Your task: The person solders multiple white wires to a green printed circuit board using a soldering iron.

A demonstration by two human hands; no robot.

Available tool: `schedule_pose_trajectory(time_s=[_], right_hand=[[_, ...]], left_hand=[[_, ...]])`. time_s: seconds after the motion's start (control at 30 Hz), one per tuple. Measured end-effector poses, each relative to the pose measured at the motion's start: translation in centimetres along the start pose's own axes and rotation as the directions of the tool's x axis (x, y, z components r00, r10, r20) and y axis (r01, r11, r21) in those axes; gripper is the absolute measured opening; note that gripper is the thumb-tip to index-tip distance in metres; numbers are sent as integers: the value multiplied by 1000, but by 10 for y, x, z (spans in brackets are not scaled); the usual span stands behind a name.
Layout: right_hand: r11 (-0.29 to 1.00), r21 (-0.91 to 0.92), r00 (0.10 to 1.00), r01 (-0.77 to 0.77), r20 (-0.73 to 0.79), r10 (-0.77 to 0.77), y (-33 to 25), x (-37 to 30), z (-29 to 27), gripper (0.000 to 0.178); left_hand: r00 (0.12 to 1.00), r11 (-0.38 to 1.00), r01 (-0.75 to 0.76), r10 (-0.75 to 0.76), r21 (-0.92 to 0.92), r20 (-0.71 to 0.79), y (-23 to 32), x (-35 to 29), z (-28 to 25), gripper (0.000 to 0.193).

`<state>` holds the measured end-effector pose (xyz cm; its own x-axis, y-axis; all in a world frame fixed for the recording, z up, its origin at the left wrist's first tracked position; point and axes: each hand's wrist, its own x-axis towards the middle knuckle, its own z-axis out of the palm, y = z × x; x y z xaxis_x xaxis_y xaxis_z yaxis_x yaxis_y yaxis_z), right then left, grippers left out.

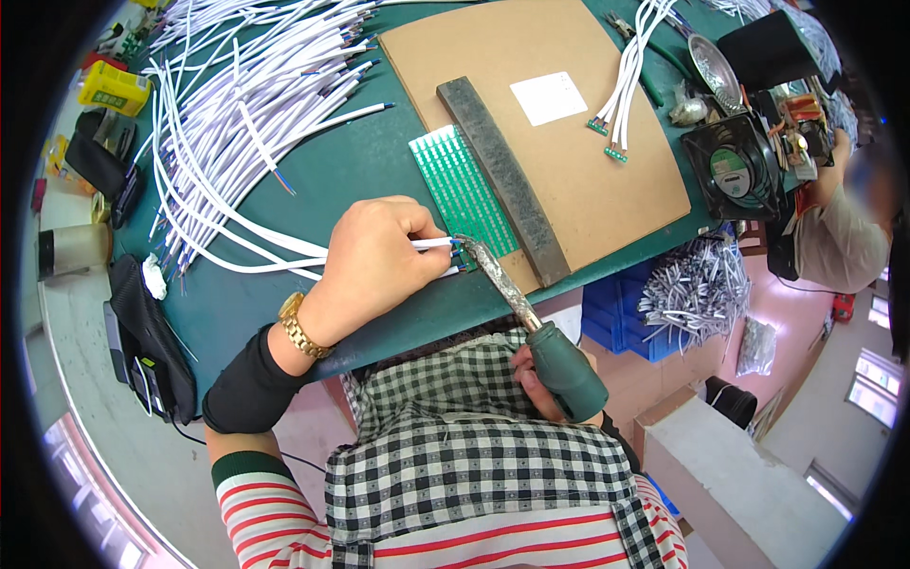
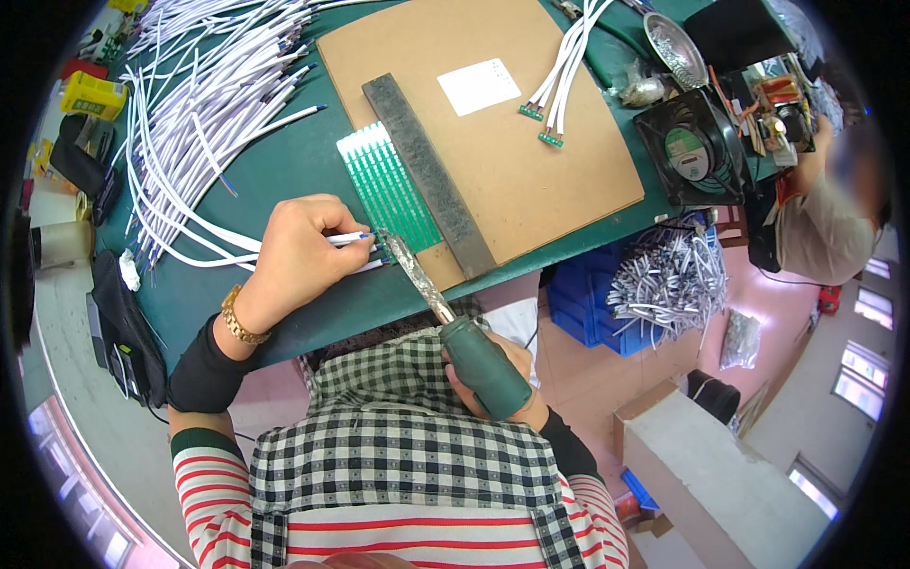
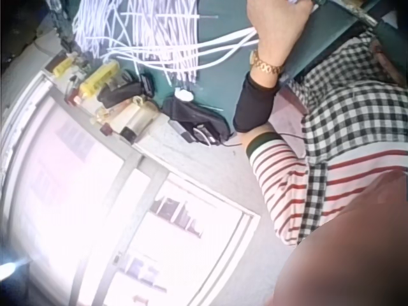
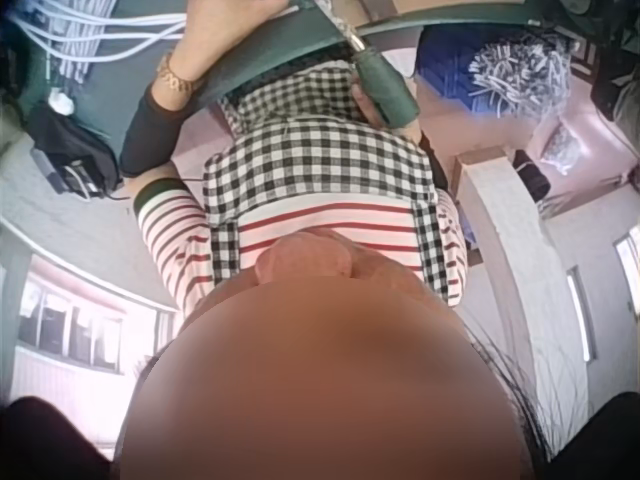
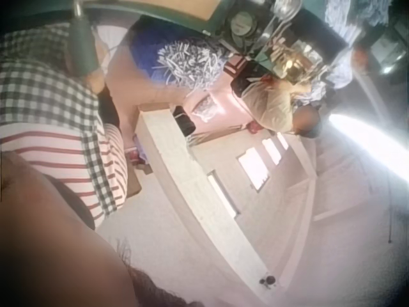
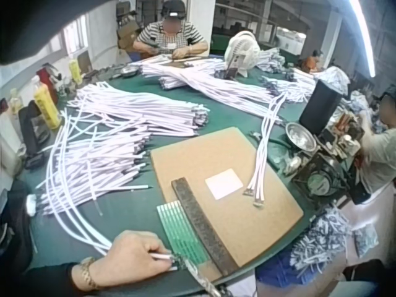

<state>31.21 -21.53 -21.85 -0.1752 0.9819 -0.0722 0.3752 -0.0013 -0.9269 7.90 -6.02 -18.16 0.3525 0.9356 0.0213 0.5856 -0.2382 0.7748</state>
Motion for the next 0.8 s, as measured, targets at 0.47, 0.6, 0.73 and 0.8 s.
schedule_pose_trajectory(time_s=[0.47,0.6,0.73,0.8], right_hand=[[989,146,990,-24,-131,43,-12,-3,-4,23],[956,278,980,-96,-141,140,-10,-7,-2,23],[978,202,993,-56,-91,76,-6,-7,0,25],[998,70,997,-8,-81,14,-6,-7,0,24]], left_hand=[[998,999,46,-46,13,33,1,1,-2,9],[1000,1000,12,-12,-3,19,0,1,-2,10],[1000,1000,14,-14,-2,24,-1,1,-3,11],[999,1000,19,-18,-4,38,-2,1,-4,11]])
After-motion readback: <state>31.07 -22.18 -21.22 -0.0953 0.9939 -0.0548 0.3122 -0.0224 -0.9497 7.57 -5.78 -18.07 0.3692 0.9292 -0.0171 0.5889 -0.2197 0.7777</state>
